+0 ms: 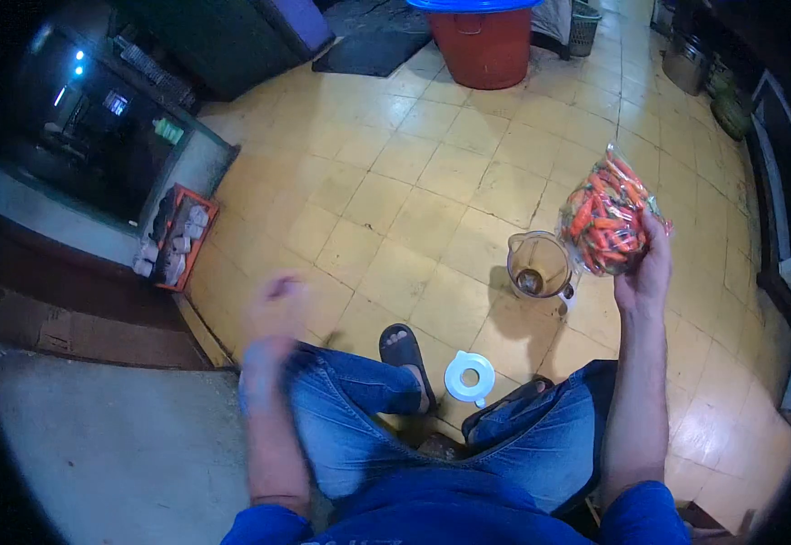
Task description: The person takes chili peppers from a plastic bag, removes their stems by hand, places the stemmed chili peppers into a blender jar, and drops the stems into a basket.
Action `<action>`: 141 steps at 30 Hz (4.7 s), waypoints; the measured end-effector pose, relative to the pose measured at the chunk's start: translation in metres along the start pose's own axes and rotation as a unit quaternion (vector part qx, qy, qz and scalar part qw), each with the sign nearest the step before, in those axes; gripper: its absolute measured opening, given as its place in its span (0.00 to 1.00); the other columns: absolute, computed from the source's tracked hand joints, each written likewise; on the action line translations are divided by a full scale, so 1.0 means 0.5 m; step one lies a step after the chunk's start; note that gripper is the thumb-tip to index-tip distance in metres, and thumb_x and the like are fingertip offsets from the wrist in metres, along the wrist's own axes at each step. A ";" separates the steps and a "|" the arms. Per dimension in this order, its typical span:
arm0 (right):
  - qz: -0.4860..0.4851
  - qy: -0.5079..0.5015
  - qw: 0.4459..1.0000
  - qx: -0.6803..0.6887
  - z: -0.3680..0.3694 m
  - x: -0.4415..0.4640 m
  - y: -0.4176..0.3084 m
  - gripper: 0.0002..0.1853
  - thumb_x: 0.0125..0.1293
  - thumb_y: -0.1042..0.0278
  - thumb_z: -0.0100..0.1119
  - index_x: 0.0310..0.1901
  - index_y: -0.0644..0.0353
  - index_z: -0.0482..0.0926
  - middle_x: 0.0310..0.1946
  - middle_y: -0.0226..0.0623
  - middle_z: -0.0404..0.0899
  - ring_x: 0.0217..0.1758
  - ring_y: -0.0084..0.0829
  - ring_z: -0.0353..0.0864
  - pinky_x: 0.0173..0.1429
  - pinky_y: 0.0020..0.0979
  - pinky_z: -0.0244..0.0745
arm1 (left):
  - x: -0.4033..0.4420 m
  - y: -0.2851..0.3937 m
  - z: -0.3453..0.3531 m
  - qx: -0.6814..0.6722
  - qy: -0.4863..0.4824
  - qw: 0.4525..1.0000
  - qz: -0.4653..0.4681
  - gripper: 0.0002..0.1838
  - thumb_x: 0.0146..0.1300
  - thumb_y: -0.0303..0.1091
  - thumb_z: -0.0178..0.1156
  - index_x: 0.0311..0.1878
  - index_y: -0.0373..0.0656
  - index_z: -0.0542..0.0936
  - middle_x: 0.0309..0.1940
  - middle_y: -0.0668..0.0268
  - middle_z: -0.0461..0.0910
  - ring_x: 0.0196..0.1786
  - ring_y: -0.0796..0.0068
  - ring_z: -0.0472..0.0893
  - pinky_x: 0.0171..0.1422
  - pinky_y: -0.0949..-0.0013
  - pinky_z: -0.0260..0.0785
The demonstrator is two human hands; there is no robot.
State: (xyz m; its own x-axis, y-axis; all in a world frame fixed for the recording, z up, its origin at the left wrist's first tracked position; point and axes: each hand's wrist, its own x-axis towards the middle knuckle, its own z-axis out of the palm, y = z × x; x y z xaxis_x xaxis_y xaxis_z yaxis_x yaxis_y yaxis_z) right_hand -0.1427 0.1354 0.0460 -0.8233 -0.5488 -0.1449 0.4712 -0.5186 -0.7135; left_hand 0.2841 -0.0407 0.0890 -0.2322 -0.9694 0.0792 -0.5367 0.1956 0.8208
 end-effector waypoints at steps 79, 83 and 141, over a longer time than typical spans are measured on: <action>-0.065 0.055 0.989 -0.122 -0.066 -0.083 -0.002 0.14 0.76 0.58 0.49 0.55 0.55 0.70 0.52 0.32 0.74 0.56 0.24 0.76 0.62 0.34 0.75 | 0.224 -0.313 0.570 0.618 -0.556 0.529 0.170 0.54 0.47 0.42 0.72 0.77 0.52 0.53 0.77 0.55 0.52 0.75 0.48 0.59 0.78 0.46 0.50; -0.087 0.047 0.994 -0.055 -0.034 -0.092 -0.009 0.12 0.75 0.64 0.50 0.53 0.59 0.70 0.48 0.35 0.77 0.51 0.25 0.79 0.57 0.30 0.76 | 0.260 -0.272 0.483 0.499 -0.591 0.579 0.259 0.39 0.51 0.39 0.68 0.70 0.55 0.67 0.70 0.61 0.64 0.69 0.53 0.68 0.72 0.53 0.62; -0.052 -0.354 0.859 -0.365 0.123 -0.178 0.173 0.14 0.74 0.62 0.53 0.36 0.64 0.78 0.44 0.41 0.73 0.55 0.34 0.72 0.61 0.36 0.67 | 0.025 0.107 0.305 -0.182 -0.171 0.892 0.376 0.08 0.61 0.31 0.62 0.28 0.43 0.76 0.26 0.63 0.76 0.31 0.60 0.75 0.40 0.61 0.66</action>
State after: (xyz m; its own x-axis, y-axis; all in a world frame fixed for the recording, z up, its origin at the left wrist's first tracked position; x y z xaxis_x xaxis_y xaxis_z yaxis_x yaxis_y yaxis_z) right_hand -0.0093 0.0993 0.0393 -0.3286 -0.9199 0.2141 -0.1304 -0.1803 -0.9749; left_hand 0.1286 -0.0198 0.0475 -0.6824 -0.4709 0.5591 0.1602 0.6500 0.7429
